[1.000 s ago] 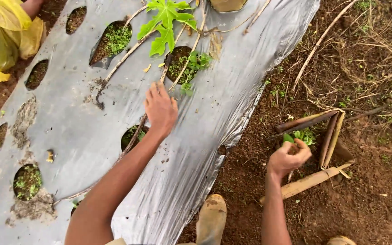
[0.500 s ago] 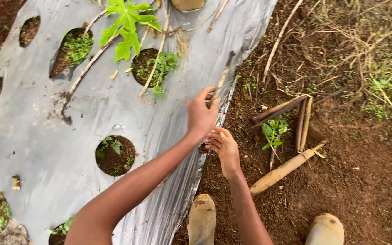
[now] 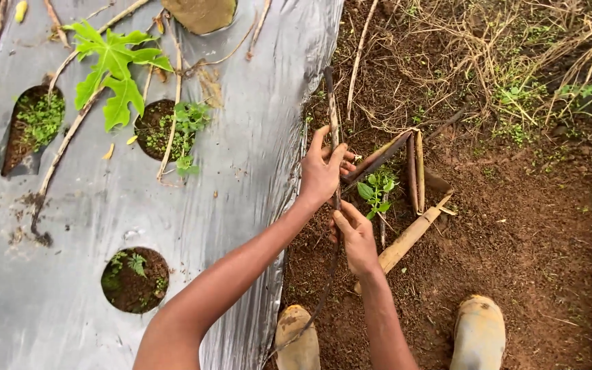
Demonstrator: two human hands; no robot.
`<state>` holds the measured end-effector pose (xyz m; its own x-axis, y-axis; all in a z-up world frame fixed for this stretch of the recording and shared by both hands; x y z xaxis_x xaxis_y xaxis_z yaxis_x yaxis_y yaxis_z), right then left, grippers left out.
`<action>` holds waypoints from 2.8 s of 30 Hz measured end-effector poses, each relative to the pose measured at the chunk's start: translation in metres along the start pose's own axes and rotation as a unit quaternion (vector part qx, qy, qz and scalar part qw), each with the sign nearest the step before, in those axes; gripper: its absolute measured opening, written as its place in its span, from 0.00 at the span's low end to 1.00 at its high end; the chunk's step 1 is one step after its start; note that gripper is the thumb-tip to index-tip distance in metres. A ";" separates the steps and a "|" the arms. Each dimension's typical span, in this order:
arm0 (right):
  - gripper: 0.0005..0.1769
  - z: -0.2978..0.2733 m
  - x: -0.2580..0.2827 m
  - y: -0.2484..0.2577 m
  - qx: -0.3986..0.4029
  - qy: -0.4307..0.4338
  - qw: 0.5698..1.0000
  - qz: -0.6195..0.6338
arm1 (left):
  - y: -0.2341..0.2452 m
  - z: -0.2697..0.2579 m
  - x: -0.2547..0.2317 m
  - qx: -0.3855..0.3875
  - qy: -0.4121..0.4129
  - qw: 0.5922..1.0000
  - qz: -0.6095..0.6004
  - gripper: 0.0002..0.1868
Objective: The person plants small seedlings into holes in a plastic-covered garden bed, using a hoe to clear soil and a wooden stick to support the plants. They also clear weeds from the adjacent soil path and arrange sticks around the newly planted seedlings.
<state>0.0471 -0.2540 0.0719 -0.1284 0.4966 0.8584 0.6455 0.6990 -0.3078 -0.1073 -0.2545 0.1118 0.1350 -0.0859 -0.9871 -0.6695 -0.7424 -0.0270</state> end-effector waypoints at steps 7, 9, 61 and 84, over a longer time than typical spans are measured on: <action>0.17 0.002 -0.005 -0.014 -0.037 0.045 0.996 -0.066 | 0.006 0.004 0.009 0.017 0.022 0.999 0.045 0.31; 0.15 0.005 -0.012 -0.007 -0.032 0.058 0.988 -0.139 | -0.002 0.000 0.006 0.082 0.008 0.992 0.096 0.29; 0.18 0.008 0.026 0.105 -0.062 0.047 0.877 -0.475 | -0.023 -0.014 0.044 0.462 -0.010 0.729 0.505 0.19; 0.19 -0.018 0.028 0.030 -0.219 0.022 0.947 -0.234 | -0.067 -0.064 -0.007 0.105 0.111 0.980 0.130 0.30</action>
<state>0.0764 -0.2281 0.0944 -0.4527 0.1566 0.8778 0.7771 0.5520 0.3023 -0.0168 -0.2461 0.1305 0.0810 -0.4137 -0.9068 -0.8348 -0.5252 0.1650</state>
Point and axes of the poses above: each hand's wrist, its own z-axis towards the middle knuckle, its own y-axis out of the back of the hand, x = y × z, the point moved 2 cm from there along z, towards the middle knuckle, and after that the axes turned 2 degrees about x, right-handed, at the moved point
